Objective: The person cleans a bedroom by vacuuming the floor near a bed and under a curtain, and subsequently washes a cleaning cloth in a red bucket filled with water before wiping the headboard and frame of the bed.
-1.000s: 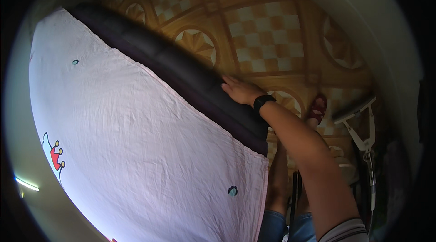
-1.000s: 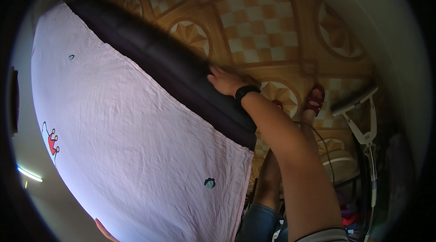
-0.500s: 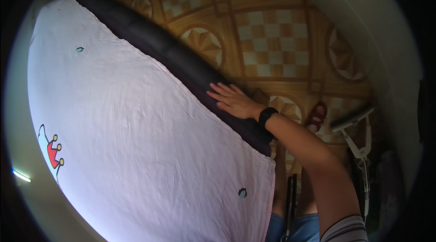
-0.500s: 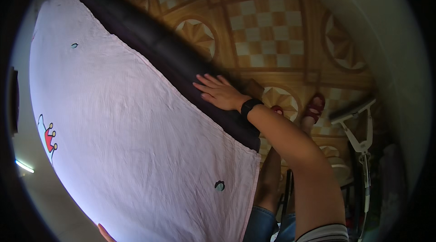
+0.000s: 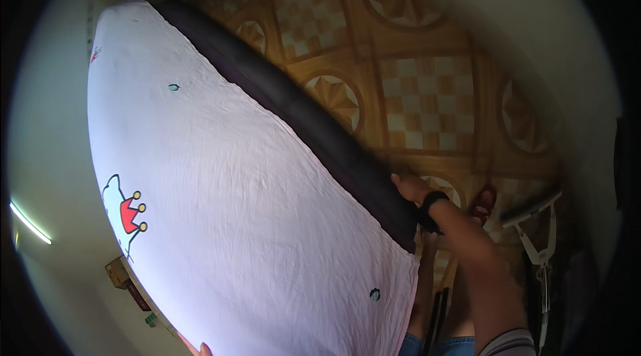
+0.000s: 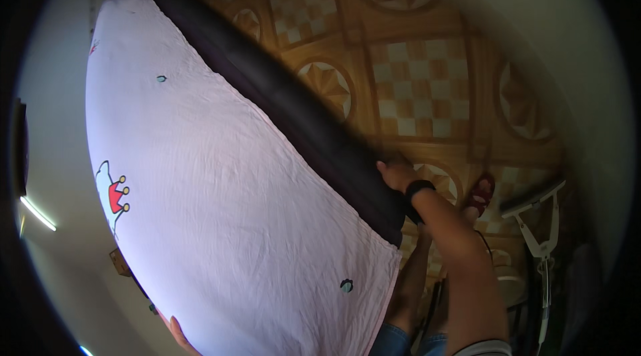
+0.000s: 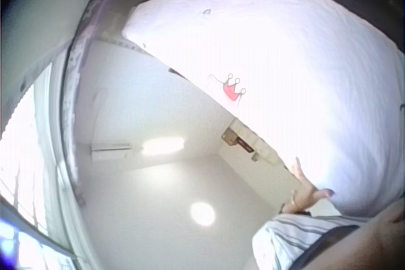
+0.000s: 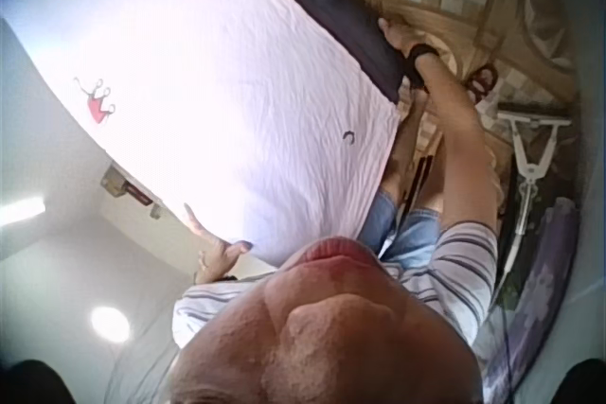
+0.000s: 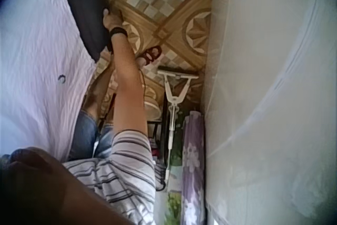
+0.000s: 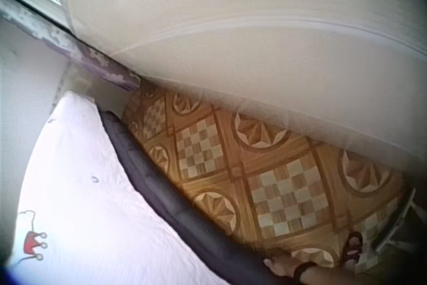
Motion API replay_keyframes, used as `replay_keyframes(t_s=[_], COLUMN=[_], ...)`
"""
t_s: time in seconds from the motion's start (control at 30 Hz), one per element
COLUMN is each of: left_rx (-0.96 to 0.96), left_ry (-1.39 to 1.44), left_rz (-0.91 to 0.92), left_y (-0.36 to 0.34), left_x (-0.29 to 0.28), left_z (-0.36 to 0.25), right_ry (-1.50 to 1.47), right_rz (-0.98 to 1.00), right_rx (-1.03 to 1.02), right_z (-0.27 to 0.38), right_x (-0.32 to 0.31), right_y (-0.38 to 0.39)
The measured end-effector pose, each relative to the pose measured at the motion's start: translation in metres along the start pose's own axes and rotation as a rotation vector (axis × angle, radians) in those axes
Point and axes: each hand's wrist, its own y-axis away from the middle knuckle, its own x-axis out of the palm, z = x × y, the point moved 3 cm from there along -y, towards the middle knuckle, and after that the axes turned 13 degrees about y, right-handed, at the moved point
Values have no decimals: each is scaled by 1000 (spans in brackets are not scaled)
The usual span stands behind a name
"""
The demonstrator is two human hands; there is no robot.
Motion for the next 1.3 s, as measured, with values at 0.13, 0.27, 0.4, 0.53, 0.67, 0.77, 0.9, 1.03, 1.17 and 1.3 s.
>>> replay_keyframes(t_s=[0.13,0.27,0.4,0.53,0.67,0.77,0.9,1.03,1.17,1.3], left_rx=[160,314,476,323,554,614,623,604,798,552], left_ry=[-8,1,20,-177,104,229,358,749,1417,1637], left_rz=[1,-29,-85,4,-66,-146,-216,68,37,-467], left_y=[-15,-30,-35,-34,-33,-31,-61,-54,4,129], left_x=[-9,-12,9,6,4,9,50,49,55,51], left_z=[-22,-34,-42,-47,-47,-42,-39,-45,62,173], right_ry=[417,248,496,389,386,370,323,406,630,835], right_rz=[-333,311,327,-45,-363,-565,-529,-325,-52,-56], right_rx=[-573,19,-78,137,96,32,-149,-328,-522,-753], right_z=[20,-33,-48,2,73,151,238,323,382,455], right_x=[2,12,6,-70,-160,-211,-242,-252,-216,-200], right_y=[67,114,169,229,311,393,461,514,568,622])
